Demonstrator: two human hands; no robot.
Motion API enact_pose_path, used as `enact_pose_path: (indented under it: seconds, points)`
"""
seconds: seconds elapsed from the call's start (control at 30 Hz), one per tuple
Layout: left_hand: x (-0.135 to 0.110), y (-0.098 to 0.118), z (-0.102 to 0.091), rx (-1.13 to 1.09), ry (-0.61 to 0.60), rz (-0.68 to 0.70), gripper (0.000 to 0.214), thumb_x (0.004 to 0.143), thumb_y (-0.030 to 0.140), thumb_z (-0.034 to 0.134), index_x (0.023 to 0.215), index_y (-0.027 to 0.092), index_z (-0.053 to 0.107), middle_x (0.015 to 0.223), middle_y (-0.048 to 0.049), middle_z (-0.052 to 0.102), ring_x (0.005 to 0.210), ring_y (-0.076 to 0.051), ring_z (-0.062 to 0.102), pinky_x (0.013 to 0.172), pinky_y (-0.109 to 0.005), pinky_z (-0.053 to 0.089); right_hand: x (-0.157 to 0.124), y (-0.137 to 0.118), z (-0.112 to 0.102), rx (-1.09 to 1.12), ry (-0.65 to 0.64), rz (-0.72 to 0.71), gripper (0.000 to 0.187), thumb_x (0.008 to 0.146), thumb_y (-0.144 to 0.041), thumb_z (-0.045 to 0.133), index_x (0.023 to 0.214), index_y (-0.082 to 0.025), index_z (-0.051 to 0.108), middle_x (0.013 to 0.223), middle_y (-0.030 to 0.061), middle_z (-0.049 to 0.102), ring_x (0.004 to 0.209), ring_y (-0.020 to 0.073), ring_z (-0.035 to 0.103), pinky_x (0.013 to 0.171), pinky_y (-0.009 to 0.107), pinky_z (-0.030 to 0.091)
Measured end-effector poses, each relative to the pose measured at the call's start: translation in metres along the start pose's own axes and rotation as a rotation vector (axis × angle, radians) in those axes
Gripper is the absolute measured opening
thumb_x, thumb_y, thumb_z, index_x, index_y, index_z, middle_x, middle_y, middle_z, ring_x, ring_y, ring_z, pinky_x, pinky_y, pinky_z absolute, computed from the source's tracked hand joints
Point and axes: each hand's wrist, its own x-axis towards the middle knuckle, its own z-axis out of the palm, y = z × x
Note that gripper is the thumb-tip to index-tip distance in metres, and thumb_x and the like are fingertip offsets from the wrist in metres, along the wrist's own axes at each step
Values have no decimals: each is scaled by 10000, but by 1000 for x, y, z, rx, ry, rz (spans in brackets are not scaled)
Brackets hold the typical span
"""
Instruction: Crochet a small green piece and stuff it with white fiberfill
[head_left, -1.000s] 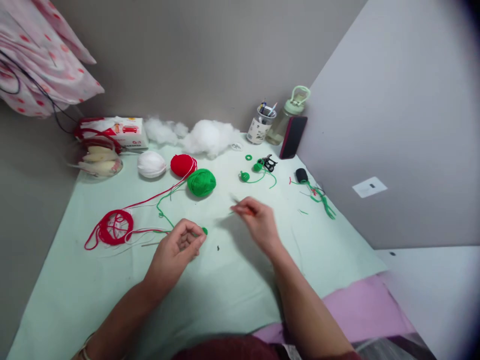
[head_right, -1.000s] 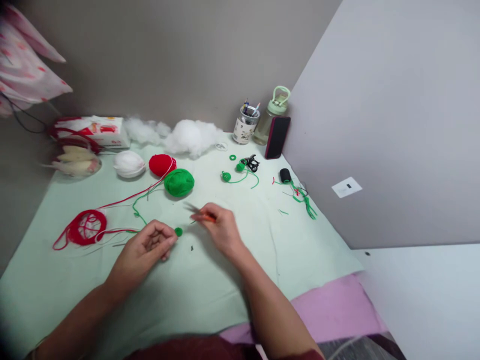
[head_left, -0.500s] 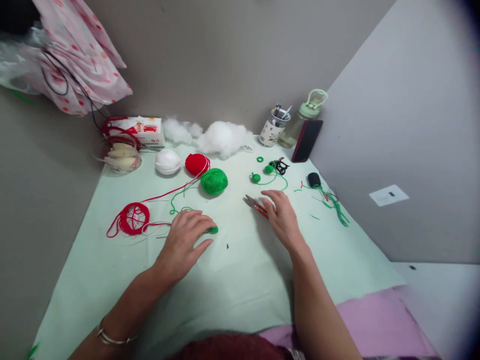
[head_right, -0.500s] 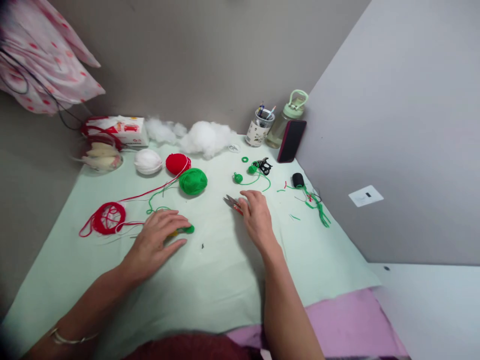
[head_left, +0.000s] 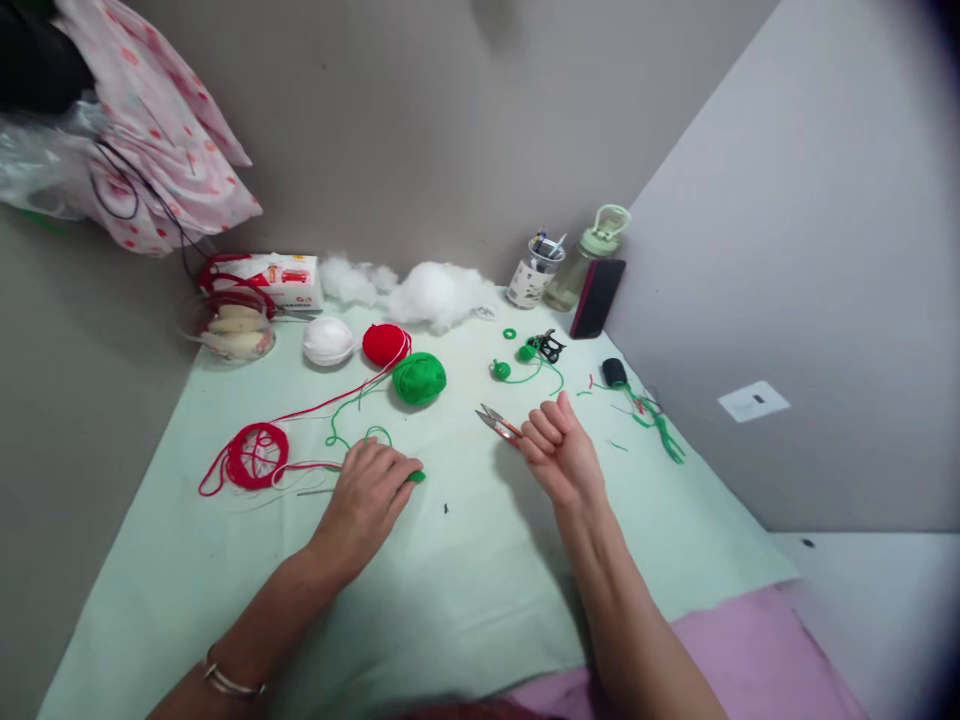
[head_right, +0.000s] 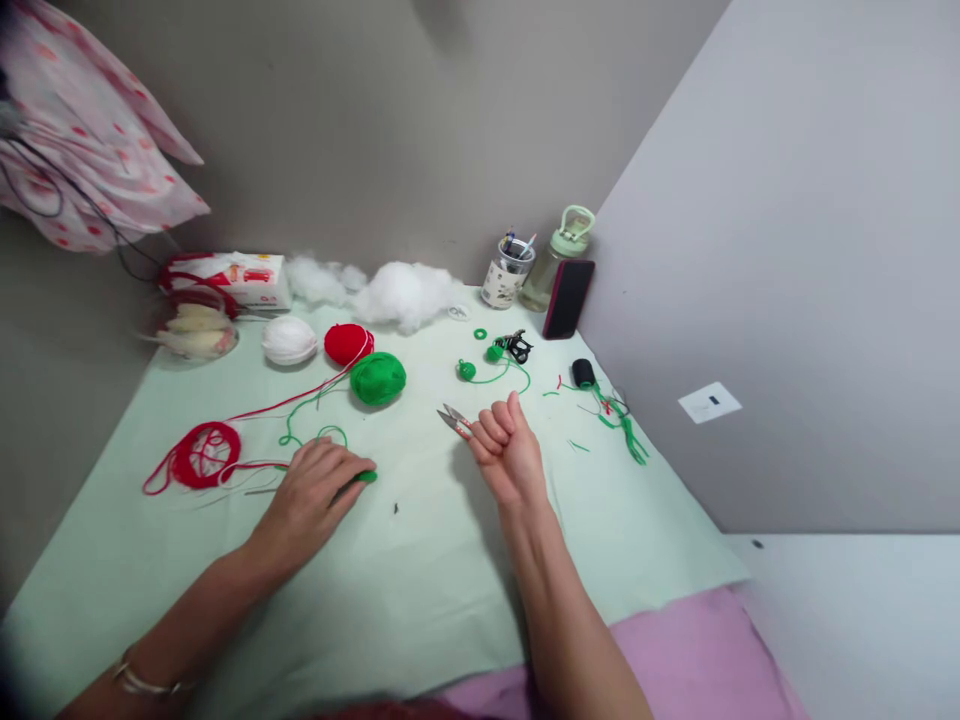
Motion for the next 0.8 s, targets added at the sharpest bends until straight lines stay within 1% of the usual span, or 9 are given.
enact_pose_path:
  seconds: [0.1, 0.17, 0.27, 0.37, 0.43, 0.5, 0.6, 0.7, 0.8]
  points:
    - [2, 4, -6, -1, 33, -5, 225, 1018, 120, 551, 1057, 201, 757, 945, -64, 767, 959, -260, 657, 1158, -589, 368, -6, 2, 7, -34, -24, -3, 423, 880, -488, 841, 687, -209, 587, 517, -121, 366, 406, 42, 153, 334, 142, 264]
    - [5, 9, -17, -52, 97, -71, 193, 1002, 157, 589, 1028, 211, 773, 936, -59, 773, 956, -261, 659, 1167, -587, 347, -11, 3, 15, -96, -70, -1, 345, 864, -531, 838, 987, -227, 734, 640, -91, 580, 400, 28, 206, 349, 151, 330]
    - [13, 22, -38, -320, 272, -371, 72, 927, 244, 718, 946, 238, 787, 940, -41, 773, 949, -247, 664, 1077, -487, 429, -20, 7, 27, -302, -118, -76, 466, 901, -545, 779, 1278, -280, 711, 906, -14, 753, 451, 54, 430, 497, 252, 546]
    - [26, 38, -58, -830, 385, -709, 147, 870, 357, 817, 948, 240, 775, 942, -16, 751, 884, -188, 659, 828, -318, 503, -32, 15, 39, -658, -84, -392, 269, 978, -340, 715, 1244, -298, 729, 820, -26, 707, 551, 102, 575, 591, 278, 574]
    - [37, 50, -65, -1229, 430, -819, 230, 774, 342, 901, 917, 228, 762, 877, 8, 721, 837, -149, 641, 779, -257, 504, -40, 23, 47, -997, -139, -688, 373, 990, -201, 679, 1337, -338, 696, 894, -2, 719, 687, 134, 653, 666, 286, 585]
    - [47, 61, -66, -1478, 454, -851, 294, 700, 294, 959, 893, 208, 754, 855, 14, 713, 837, -130, 647, 808, -225, 521, -46, 30, 56, -1330, -283, -1018, 492, 989, -119, 639, 1413, -368, 661, 1000, 26, 742, 754, 150, 678, 717, 298, 595]
    - [57, 73, -61, -1679, 380, -902, 293, 697, 265, 965, 883, 198, 748, 847, 6, 705, 821, -129, 651, 763, -215, 528, -50, 36, 68, -1601, -468, -1311, 449, 1004, -115, 620, 1390, -334, 684, 1006, 36, 761, 760, 166, 682, 683, 288, 589]
    - [62, 80, -57, -1726, 359, -901, 274, 728, 262, 956, 888, 203, 740, 854, 8, 696, 834, -125, 647, 757, -206, 517, -51, 33, 78, -1541, -501, -1417, 350, 1012, -135, 617, 1340, -220, 704, 958, 75, 765, 776, 186, 700, 675, 301, 606]
    - [66, 82, -57, -1682, 348, -772, 247, 771, 291, 940, 887, 204, 741, 872, 12, 689, 859, -126, 630, 829, -224, 513, -53, 24, 86, -1349, -389, -1296, 351, 1024, -109, 586, 1326, -232, 716, 991, 87, 760, 842, 175, 729, 706, 287, 615]
